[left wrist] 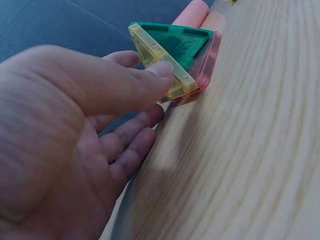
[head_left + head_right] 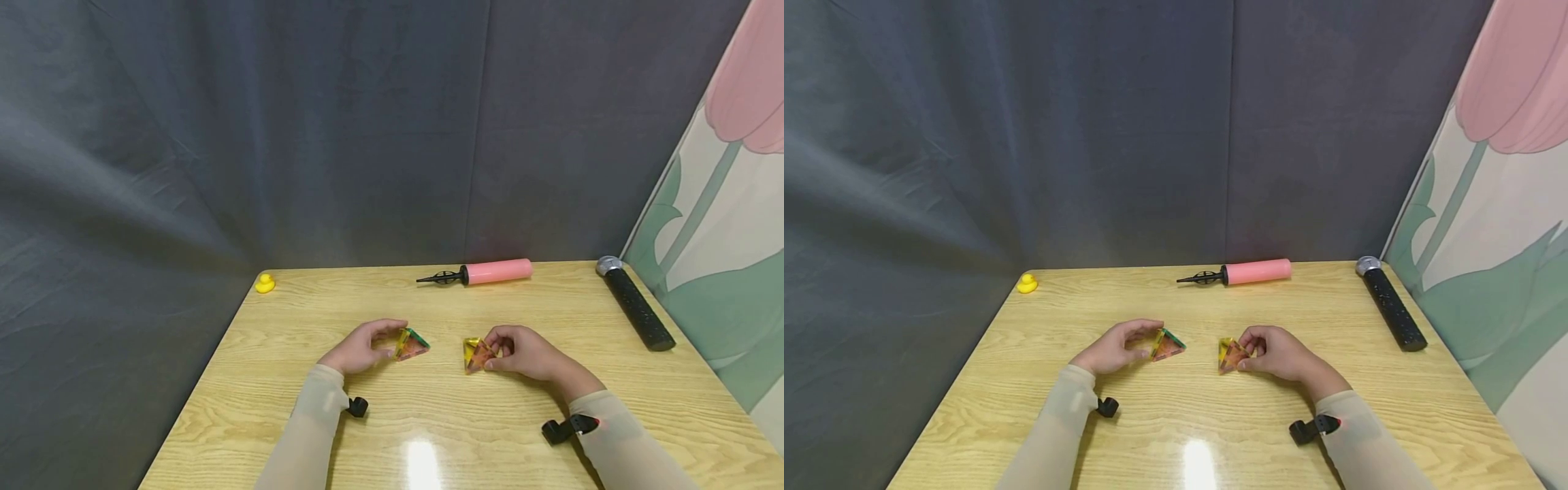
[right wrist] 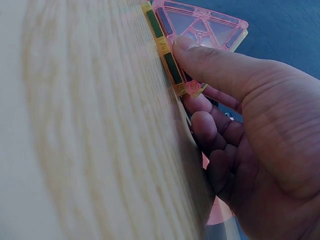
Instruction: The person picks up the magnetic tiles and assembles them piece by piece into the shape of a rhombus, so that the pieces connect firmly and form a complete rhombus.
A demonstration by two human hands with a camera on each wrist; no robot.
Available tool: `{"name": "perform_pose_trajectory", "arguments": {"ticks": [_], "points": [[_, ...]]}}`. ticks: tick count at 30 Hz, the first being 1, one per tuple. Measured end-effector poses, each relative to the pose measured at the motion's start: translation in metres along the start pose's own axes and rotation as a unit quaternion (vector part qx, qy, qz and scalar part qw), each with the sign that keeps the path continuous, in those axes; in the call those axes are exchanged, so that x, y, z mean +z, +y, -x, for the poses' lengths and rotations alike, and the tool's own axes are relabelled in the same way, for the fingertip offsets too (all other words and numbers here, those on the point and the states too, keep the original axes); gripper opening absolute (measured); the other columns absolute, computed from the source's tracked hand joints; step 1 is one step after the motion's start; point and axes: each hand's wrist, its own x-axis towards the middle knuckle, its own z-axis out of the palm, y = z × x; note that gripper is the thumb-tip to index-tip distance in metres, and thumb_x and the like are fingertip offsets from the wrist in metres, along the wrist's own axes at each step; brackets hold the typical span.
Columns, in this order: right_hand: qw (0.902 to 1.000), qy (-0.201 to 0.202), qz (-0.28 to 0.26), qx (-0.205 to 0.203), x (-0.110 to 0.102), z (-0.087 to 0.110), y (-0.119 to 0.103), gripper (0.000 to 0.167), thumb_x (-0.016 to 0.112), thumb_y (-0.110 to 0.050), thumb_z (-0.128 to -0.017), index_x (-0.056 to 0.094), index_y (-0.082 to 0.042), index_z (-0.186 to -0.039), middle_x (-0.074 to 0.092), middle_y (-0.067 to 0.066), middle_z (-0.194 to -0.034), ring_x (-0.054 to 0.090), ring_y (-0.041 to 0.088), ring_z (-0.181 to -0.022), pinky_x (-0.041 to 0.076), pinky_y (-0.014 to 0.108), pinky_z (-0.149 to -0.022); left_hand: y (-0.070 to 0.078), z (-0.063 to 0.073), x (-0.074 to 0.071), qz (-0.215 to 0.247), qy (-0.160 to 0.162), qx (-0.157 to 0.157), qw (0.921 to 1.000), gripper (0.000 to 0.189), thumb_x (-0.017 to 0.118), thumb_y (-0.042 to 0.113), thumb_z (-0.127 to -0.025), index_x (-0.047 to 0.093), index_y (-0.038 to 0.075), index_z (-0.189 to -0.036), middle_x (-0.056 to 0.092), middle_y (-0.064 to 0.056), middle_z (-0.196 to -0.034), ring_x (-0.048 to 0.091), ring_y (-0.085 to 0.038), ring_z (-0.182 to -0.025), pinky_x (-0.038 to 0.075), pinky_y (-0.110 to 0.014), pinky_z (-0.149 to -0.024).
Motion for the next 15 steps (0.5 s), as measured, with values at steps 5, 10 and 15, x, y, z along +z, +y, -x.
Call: {"name": "perform_pose_trajectory", "arguments": {"ticks": [5,10,15], "points": [[1.0000,0.000,-0.006,-0.005,0.0005,-0.0002,0.0005,0.029,0.090,-0.022,-0.086,0.070,-0.014,-0.106,0.063,0.004,-0.090,0.054,0.016,-0.072,0.046,0.027,-0.062,-0.0006,-0.0007,0.0019,0.000,0.003,-0.008,1.0000,0.064,0.070,0.001,-0.099,0.049,0.017,-0.158,0.051,0.005,-0.156,0.046,-0.023,-0.144,0.041,-0.044,-0.116],[1.0000,0.001,-0.002,-0.004,0.0006,-0.0001,0.0017,0.029,0.090,-0.022,-0.086,0.070,-0.015,-0.105,0.063,0.003,-0.090,0.054,0.016,-0.072,0.047,0.027,-0.062,-0.0012,-0.0035,0.0047,-0.019,0.023,-0.035,0.9989,0.063,0.075,0.008,-0.097,0.054,0.026,-0.153,0.055,0.013,-0.149,0.052,-0.016,-0.138,0.044,-0.040,-0.113],[0.9999,0.004,-0.011,-0.004,0.0013,-0.0001,0.0018,0.028,0.090,-0.023,-0.085,0.071,-0.015,-0.104,0.064,0.003,-0.090,0.054,0.016,-0.072,0.046,0.027,-0.062,-0.0010,-0.0051,0.0061,-0.035,0.041,-0.045,0.9975,0.060,0.078,0.012,-0.095,0.058,0.031,-0.149,0.058,0.012,-0.145,0.054,-0.016,-0.134,0.045,-0.041,-0.112]]}}
